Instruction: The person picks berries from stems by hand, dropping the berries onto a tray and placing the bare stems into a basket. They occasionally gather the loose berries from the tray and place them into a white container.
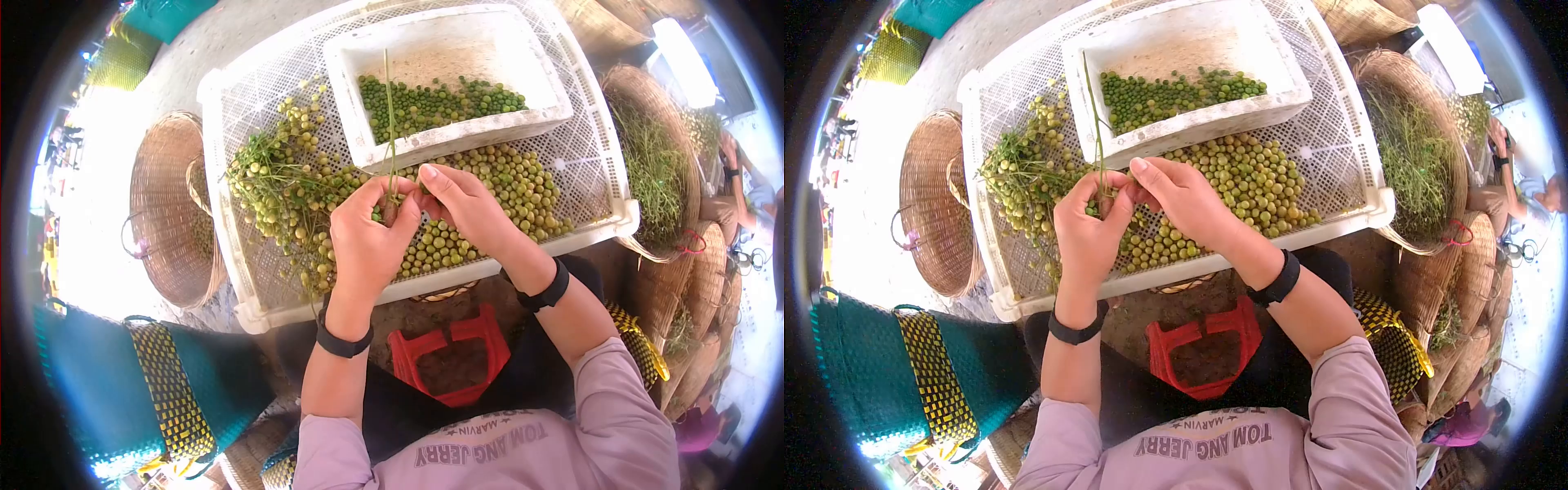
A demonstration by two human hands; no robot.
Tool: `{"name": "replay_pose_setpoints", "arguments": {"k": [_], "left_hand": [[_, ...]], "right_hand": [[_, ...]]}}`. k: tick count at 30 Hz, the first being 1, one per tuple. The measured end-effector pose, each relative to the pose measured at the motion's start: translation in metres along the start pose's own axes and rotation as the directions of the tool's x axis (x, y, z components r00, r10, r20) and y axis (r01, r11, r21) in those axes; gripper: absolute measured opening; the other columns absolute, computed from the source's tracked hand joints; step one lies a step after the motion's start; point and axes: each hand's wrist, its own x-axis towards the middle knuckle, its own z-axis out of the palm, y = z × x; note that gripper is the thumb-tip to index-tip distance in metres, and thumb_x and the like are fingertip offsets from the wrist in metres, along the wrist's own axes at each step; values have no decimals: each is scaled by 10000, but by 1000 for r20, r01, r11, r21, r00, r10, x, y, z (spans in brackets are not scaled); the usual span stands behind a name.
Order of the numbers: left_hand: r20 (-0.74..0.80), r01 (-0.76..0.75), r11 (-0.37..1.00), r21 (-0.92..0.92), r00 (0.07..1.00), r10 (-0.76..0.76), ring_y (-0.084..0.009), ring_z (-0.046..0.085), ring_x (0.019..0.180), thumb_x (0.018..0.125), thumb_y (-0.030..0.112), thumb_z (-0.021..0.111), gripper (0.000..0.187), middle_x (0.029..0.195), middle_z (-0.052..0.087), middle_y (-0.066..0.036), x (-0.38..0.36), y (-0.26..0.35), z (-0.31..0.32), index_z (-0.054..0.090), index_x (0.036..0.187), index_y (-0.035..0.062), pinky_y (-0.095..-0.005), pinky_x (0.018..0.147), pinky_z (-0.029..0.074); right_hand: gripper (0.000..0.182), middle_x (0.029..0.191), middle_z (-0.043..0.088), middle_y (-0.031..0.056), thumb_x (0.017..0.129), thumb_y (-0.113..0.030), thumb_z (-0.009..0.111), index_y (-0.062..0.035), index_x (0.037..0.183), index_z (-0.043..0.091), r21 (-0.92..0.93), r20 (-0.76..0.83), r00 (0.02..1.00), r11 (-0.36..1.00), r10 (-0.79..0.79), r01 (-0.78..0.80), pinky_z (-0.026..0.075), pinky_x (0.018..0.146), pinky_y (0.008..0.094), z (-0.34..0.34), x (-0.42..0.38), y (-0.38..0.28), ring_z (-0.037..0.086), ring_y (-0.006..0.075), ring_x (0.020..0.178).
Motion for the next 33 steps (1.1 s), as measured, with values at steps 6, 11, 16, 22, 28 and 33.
{"name": "replay_pose_setpoints", "arguments": {"k": [6, 11, 16, 22, 28, 33], "left_hand": [[129, 185, 972, -148, 978, -166, -10, 430, 604, 816, 96, 658, 104, 688, 558, 48, 2, -2, -5, 634, 874, 12, -194, 539, 360], [151, 264, 918, -295, 962, -228, 1, 414, 630, 849, 122, 654, 116, 711, 543, 67, 5, -1, -11, 633, 889, 15, -178, 554, 345], [132, 178, 975, -132, 978, -160, 6, 423, 647, 863, 119, 643, 110, 745, 553, 57, 4, -1, -8, 637, 899, 15, -164, 567, 341], [-9, 224, 795, -564, 961, -277, 5, 361, 571, 907, 149, 602, 80, 678, 479, 85, 11, -12, -14, 603, 936, 75, -185, 500, 286], [-161, 159, 946, -283, 964, -210, -3, 388, 600, 915, 143, 589, 79, 717, 505, 55, 8, -3, -11, 583, 922, 65, -185, 504, 304], [-169, 12, 992, -126, 985, -33, -14, 414, 632, 901, 129, 590, 85, 746, 518, 36, 6, -6, -8, 579, 896, 45, -192, 550, 341]], "right_hand": [[332, 715, 522, -19, 991, -297, 446, -17, 892, 594, 21, 21, 998, 998, 52, -52, 383, 599, 225, -1, -2, 1, 434, 66, 649], [297, 695, 486, -24, 990, -291, 446, -46, 859, 551, 302, 213, 961, 924, 176, -236, 331, 527, 212, -14, -1, 0, 386, 56, 584], [250, 690, 486, -8, 983, -258, 411, -74, 874, 541, 16, 88, 994, 998, -61, 60, 237, 431, 219, 0, 1, 10, 307, 49, 476], [260, 706, 489, -24, 986, -294, 449, -75, 886, 545, 466, 197, 969, 856, 147, -224, 255, 447, 204, -2, -4, 4, 319, 41, 501], [248, 758, 519, -25, 941, -286, 570, -40, 914, 558, 94, 41, 994, 991, -104, 99, 356, 566, 190, 20, -7, 10, 436, 30, 671], [220, 754, 496, -56, 933, -234, 594, -17, 919, 559, 13, 48, 991, 993, -122, 121, 355, 590, 199, 16, -6, 14, 412, 23, 687]]}}
